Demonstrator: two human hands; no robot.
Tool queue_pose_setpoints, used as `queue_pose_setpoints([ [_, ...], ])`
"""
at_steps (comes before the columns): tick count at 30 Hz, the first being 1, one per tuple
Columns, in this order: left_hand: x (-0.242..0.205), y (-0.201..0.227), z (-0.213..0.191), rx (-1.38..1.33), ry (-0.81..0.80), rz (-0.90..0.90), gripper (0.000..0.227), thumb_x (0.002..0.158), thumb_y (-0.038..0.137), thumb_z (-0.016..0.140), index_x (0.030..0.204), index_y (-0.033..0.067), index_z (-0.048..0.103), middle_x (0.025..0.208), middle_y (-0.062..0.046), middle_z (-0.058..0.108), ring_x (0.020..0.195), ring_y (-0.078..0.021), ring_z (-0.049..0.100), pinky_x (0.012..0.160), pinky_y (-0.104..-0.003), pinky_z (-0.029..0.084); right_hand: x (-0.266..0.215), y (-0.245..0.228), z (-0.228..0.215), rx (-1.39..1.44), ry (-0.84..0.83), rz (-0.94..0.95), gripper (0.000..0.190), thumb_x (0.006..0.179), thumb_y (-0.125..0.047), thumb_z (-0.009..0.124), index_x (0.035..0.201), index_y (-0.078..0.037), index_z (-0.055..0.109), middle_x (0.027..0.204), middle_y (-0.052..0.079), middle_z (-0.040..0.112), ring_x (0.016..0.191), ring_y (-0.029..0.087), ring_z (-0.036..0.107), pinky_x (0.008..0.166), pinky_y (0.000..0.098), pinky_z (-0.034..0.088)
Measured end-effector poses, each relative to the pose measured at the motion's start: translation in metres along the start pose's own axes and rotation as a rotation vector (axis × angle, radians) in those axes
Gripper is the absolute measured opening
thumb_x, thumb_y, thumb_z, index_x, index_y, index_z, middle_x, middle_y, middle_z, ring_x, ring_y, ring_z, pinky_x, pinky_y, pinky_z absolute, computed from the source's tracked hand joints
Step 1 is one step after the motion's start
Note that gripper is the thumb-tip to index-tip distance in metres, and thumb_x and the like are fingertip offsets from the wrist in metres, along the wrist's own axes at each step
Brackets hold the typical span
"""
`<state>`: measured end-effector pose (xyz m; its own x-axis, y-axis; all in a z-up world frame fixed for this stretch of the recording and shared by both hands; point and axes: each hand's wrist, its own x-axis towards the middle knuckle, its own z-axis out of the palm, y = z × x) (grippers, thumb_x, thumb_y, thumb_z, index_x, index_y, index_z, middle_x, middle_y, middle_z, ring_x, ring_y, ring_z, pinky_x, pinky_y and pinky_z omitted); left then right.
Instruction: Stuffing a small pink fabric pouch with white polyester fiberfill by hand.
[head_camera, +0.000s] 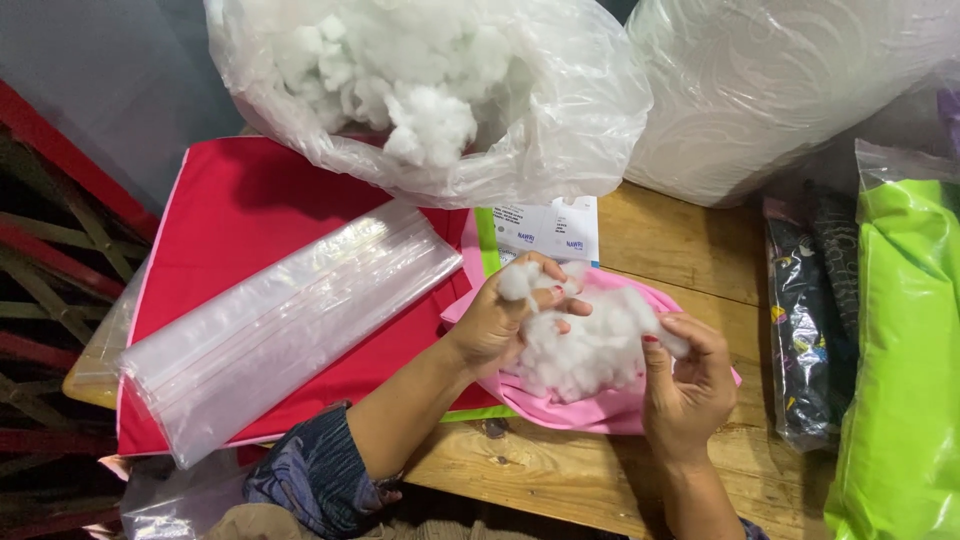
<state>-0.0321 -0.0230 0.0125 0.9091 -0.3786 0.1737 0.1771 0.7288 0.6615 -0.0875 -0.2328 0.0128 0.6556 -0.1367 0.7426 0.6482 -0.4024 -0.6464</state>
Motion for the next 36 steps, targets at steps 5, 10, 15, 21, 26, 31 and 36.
queue_pose_setpoints([
  [5,0.007,0.006,-0.001,0.058,0.133,0.001,0.017,0.09,0.009,0.075,0.099,0.0094,0.061,0.1,-0.016,0.068,0.091,-0.0284,0.076,0.057,-0.023,0.052,0.005,0.002,-0.009,-0.05,0.105,0.219,0.022,0.099,-0.016,0.072,0.118,-0.006,0.063,0.113,0.008,0.065,0.105,0.018,0.064,0.095,0.0269,0.053],
  [10,0.009,0.015,-0.005,-0.015,0.209,0.019,0.018,0.09,0.005,0.072,0.1,0.0089,0.058,0.103,-0.016,0.068,0.091,-0.0268,0.074,0.055,-0.022,0.047,0.013,0.001,-0.015,-0.031,0.166,0.264,0.016,0.103,-0.01,0.064,0.119,-0.007,0.062,0.11,0.005,0.062,0.096,0.014,0.059,0.087,0.0253,0.049],
  [15,0.006,0.016,-0.005,0.011,0.109,-0.005,0.016,0.092,0.014,0.07,0.103,0.0098,0.06,0.1,-0.012,0.061,0.096,-0.0286,0.072,0.062,-0.024,0.051,0.027,-0.02,-0.011,-0.398,-0.239,0.056,0.017,0.095,-0.001,0.067,0.11,-0.005,0.071,0.113,0.011,0.072,0.111,0.024,0.066,0.102,0.0362,0.051],
  [21,0.002,0.008,0.005,-0.074,0.138,-0.064,0.031,0.091,0.019,0.07,0.114,0.0016,0.059,0.103,-0.017,0.068,0.093,-0.0274,0.075,0.069,-0.029,0.067,0.014,0.019,-0.007,-0.536,-0.552,-0.066,0.033,0.093,-0.03,0.068,0.125,-0.022,0.071,0.122,0.005,0.072,0.121,0.029,0.064,0.101,0.0464,0.045],
  [26,-0.006,0.014,0.012,0.014,0.004,-0.11,0.018,0.096,0.015,0.065,0.112,0.0091,0.061,0.116,-0.013,0.058,0.108,-0.0343,0.071,0.079,-0.031,0.058,0.008,-0.003,0.003,-0.461,-0.27,-0.328,0.042,0.098,-0.032,0.066,0.128,-0.005,0.059,0.127,0.018,0.063,0.118,0.033,0.061,0.103,0.0439,0.051],
  [31,-0.012,0.004,0.017,0.315,-0.145,-0.052,0.02,0.101,0.022,0.063,0.118,0.0122,0.058,0.091,-0.003,0.06,0.071,-0.0121,0.058,0.054,-0.025,0.051,-0.01,-0.013,0.022,-0.37,-0.247,-0.577,0.045,0.09,-0.031,0.081,0.124,-0.013,0.059,0.123,0.018,0.06,0.108,0.029,0.063,0.093,0.0402,0.054],
  [36,-0.014,0.005,0.021,0.488,-0.142,0.018,0.029,0.101,0.041,0.054,0.114,0.0153,0.058,0.081,0.003,0.048,0.053,-0.0041,0.035,0.043,-0.019,0.026,-0.013,-0.004,0.009,-0.245,-0.284,-0.382,0.021,0.089,-0.003,0.075,0.108,-0.009,0.071,0.112,0.014,0.067,0.101,0.028,0.065,0.088,0.0377,0.056],
])
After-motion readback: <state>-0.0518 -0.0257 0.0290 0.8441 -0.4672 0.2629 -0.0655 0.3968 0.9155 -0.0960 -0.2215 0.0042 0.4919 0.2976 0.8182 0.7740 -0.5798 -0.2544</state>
